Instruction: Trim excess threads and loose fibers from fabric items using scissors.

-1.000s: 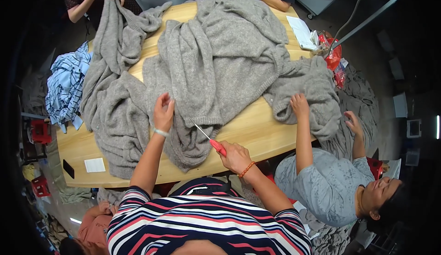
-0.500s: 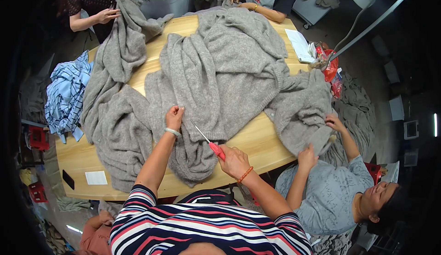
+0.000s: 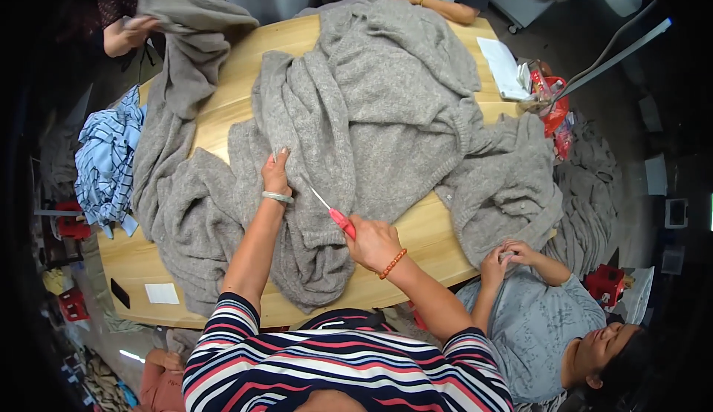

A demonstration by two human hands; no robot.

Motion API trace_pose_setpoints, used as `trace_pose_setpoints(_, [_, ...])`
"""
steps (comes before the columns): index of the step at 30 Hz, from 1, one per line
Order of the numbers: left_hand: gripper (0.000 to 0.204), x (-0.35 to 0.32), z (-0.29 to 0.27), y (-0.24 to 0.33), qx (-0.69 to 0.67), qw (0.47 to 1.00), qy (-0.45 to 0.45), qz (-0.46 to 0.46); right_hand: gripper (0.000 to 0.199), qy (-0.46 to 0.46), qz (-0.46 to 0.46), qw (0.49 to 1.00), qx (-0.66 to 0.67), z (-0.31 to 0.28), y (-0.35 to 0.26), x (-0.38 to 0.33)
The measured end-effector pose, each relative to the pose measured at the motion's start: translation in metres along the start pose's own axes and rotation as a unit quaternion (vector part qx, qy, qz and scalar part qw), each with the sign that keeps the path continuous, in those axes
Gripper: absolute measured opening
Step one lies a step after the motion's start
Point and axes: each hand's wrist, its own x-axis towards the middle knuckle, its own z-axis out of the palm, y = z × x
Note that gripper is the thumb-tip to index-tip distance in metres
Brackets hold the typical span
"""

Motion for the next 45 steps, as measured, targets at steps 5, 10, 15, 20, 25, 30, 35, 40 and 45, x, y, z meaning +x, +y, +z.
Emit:
trace_pose_setpoints(5, [0.03, -0.018, -0.007, 0.002, -0.035, 0.998, 0.033, -0.029, 0.022, -0.081, -0.059, 0.995, -0.01, 0.0, 0.022, -0.002])
trace_pose_setpoints(10, [0.036, -0.036, 0.002, -0.003, -0.045, 0.994, 0.003, -0.1, 0.023, -0.102, -0.033, 0.994, -0.015, -0.008, 0.022, -0.002])
trace_pose_setpoints(15, [0.039, -0.072, 0.039, 0.061, -0.06, 0.973, -0.188, -0.121, 0.028, 0.063, -0.018, 0.985, 0.158, 0.007, 0.06, 0.008])
trace_pose_setpoints(20, [0.034, -0.102, -0.027, 0.08, 0.409, 0.894, -0.116, 0.142, 0.041, 0.109, 0.001, 0.988, 0.108, 0.035, 0.05, 0.011])
trace_pose_setpoints(25, [0.035, -0.172, -0.095, 0.038, 0.631, 0.736, -0.049, 0.241, 0.039, 0.168, -0.034, 0.985, 0.035, 0.113, 0.049, 0.023])
trace_pose_setpoints(30, [0.033, -0.159, -0.149, 0.01, 0.606, 0.756, -0.049, 0.244, 0.035, 0.089, 0.097, 0.991, -0.012, 0.113, 0.056, 0.032])
trace_pose_setpoints(35, [0.019, -0.124, -0.195, 0.05, 0.37, 0.902, 0.063, 0.212, 0.025, 0.162, -0.023, 0.915, 0.37, 0.034, 0.05, -0.006])
trace_pose_setpoints(40, [0.018, -0.108, -0.208, 0.163, 0.113, 0.97, 0.042, 0.213, 0.024, 0.202, -0.039, 0.881, 0.427, -0.068, 0.02, -0.082])
trace_pose_setpoints(45, [0.052, -0.159, -0.129, 0.219, 0.074, 0.957, -0.017, 0.279, 0.03, 0.24, -0.047, 0.86, 0.448, -0.08, 0.003, -0.144])
